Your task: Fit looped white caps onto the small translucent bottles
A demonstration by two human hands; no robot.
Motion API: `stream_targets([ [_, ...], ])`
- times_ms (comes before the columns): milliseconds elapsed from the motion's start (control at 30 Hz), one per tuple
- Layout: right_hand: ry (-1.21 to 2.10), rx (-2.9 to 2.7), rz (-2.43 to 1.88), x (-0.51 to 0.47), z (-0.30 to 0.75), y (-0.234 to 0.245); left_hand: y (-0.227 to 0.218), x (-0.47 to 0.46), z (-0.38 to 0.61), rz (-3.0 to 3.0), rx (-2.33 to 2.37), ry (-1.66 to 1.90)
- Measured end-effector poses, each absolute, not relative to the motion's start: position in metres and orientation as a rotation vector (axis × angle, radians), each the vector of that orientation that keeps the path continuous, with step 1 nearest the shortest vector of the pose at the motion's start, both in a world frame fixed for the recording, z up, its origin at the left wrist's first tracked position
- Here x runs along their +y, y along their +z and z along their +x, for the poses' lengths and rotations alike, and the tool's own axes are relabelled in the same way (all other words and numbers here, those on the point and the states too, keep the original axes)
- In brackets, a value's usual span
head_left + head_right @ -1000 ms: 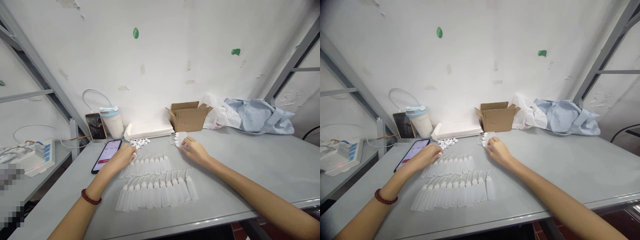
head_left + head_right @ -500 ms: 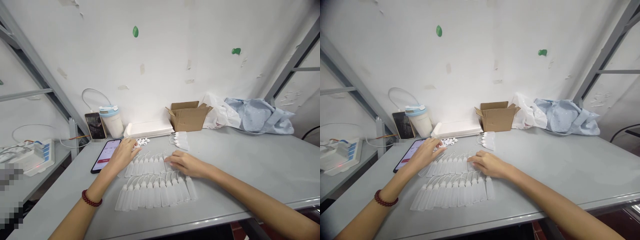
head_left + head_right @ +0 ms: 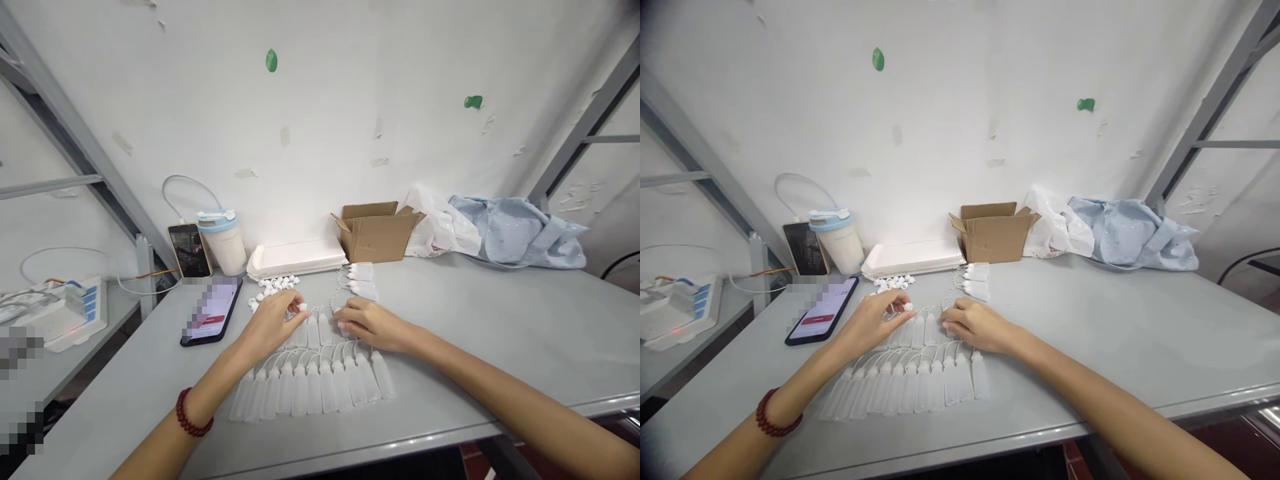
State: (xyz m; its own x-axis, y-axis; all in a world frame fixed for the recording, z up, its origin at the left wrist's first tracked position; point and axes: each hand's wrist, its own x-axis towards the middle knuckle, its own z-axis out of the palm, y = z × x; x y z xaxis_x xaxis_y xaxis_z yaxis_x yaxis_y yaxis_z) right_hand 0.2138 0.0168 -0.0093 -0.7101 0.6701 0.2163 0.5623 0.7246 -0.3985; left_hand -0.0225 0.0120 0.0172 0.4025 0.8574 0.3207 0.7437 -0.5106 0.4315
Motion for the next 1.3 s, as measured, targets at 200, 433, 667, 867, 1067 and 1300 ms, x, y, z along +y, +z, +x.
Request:
stream_targets([
  [200,0.386,-2.541,-1.008,0.017,0.216,-0.011,0.013,0.012,-0.021,2.403,1.390,0.746],
  [433,0.308,-2.505,-0.968,0.016,0.216,-0.008,0.014,0.011,-0.017,2.285,1.352,0.734],
  [667,0.302,-2.453,-0.824,0.009,0.214,-0.004,0.010,0.009,-0.013,2.095,1.282,0.813],
  [867,0.479,-2.396,-0.680,0.000,0.210,-0.002,0.014,0.007,-0.011,1.860,1.183,0.911],
  [1067,0.642,-2.359,-0.639,-0.003,0.208,-0.001,0.016,0.001,-0.006,1.820,1.098,0.939],
  [1300,0.812,-2.304,-0.693,-0.005,0.207,0.004,0.018,-0.004,-0.004,1.890,1.077,0.885],
])
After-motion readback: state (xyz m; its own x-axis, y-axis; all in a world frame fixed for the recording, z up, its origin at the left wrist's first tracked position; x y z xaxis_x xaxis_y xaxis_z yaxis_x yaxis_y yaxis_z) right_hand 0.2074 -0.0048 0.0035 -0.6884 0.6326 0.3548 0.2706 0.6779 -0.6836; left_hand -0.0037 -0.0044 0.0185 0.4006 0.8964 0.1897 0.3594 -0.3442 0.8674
